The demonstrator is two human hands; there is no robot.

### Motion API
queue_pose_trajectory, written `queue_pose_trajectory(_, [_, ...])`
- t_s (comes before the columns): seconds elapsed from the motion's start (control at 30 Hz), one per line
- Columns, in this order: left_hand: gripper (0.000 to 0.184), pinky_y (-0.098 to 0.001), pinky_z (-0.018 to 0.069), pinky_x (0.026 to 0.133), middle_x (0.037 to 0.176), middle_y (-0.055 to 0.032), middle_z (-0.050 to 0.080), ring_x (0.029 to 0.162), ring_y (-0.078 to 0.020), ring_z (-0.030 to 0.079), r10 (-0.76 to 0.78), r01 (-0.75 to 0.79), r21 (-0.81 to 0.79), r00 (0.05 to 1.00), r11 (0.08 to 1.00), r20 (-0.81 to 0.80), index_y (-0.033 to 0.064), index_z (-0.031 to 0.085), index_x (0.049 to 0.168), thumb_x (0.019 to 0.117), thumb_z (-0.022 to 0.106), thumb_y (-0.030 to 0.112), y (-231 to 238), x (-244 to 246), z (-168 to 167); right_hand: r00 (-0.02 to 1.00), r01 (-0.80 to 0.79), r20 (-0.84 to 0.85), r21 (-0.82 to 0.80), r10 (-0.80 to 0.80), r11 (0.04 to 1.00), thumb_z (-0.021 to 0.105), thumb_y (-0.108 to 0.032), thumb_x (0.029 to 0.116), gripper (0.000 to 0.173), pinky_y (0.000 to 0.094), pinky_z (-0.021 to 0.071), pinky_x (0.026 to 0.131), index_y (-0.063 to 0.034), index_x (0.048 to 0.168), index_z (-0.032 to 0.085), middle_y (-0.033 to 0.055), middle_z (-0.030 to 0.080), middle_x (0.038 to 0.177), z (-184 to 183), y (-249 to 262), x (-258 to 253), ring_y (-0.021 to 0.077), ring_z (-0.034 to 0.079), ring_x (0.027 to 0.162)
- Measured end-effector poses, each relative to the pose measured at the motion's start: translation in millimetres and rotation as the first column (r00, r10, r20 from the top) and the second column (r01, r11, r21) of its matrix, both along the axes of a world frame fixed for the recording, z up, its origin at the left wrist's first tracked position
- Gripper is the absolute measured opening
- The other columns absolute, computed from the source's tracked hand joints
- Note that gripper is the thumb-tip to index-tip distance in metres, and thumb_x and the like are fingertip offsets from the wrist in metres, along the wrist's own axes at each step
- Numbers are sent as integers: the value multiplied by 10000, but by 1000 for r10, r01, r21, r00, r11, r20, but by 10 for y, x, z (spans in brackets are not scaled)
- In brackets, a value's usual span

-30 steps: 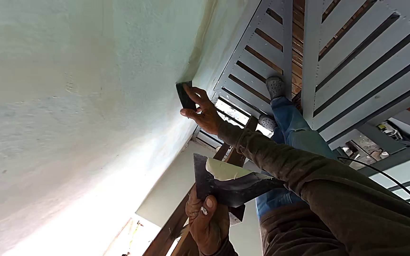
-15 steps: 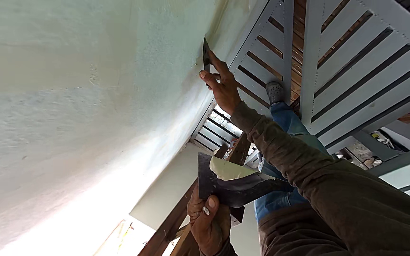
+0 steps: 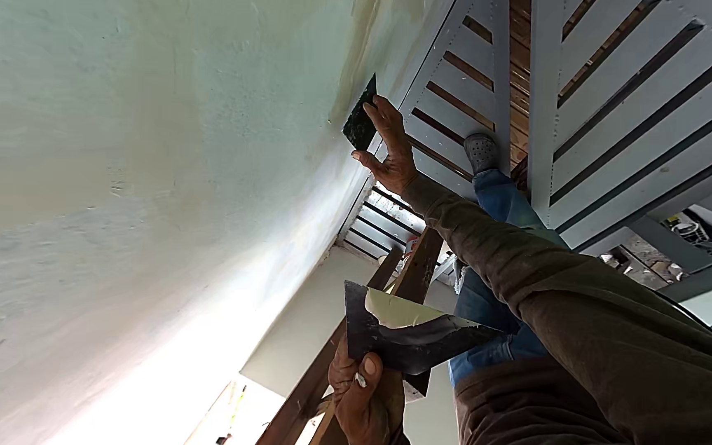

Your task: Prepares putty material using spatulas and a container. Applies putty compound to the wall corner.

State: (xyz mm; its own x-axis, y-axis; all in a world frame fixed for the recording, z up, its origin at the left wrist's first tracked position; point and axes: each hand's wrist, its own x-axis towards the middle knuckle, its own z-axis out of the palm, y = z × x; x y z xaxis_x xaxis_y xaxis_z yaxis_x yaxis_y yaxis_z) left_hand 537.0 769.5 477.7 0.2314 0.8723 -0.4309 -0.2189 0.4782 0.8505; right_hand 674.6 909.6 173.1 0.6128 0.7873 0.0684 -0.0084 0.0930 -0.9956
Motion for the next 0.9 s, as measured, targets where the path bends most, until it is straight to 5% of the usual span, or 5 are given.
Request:
queue_pose_trajectory(0.3, [294,-350,555,992,1210,-89,716,1137,-160,676,-22,22,-11,1000,1000,13,74,685,1276,994,639,148,-4,17,25,998,61,24,-24,-60,998,774,-242,898,605,457,413,1175,-20,1431,590,288,375,1573,-308,250,-342,395,397,1457])
queue_pose_trajectory(0.47, [282,-364,569,972,1189,-101,722,1114,-174,689,-19,20,-13,999,1000,37,64,692,1258,991,649,146,-1,25,-4,962,-266,-43,-372,270,889,758,-316,894,638,522,356,1182,-188,1489,565,185,353,1621,-366,-187,-320,392,354,1472])
queue_pose_trajectory(0.57, [285,-388,580,957,1182,-121,719,1099,-197,695,-21,24,-34,995,999,95,51,686,1258,991,651,145,32,39,-51,938,-308,-284,-420,199,854,740,-323,925,660,510,454,1107,-147,1520,515,169,400,1591,-187,-337,-154,335,471,1396])
queue_pose_trajectory(0.7, [286,-404,588,945,1165,-127,720,1084,-206,702,5,-1,-30,991,1000,131,54,685,1251,980,665,145,33,50,-64,648,-282,-761,-250,-8,926,568,-303,1044,606,502,567,878,-228,1606,352,133,478,1521,247,-78,273,305,612,1199])
queue_pose_trajectory(0.9, [280,-405,589,935,1148,-115,727,1080,-200,702,73,-85,75,987,994,142,73,697,1226,965,688,172,59,41,-106,458,-378,-888,-147,47,914,509,-334,1073,582,512,566,826,-321,1617,302,116,457,1543,602,207,386,325,634,1132])
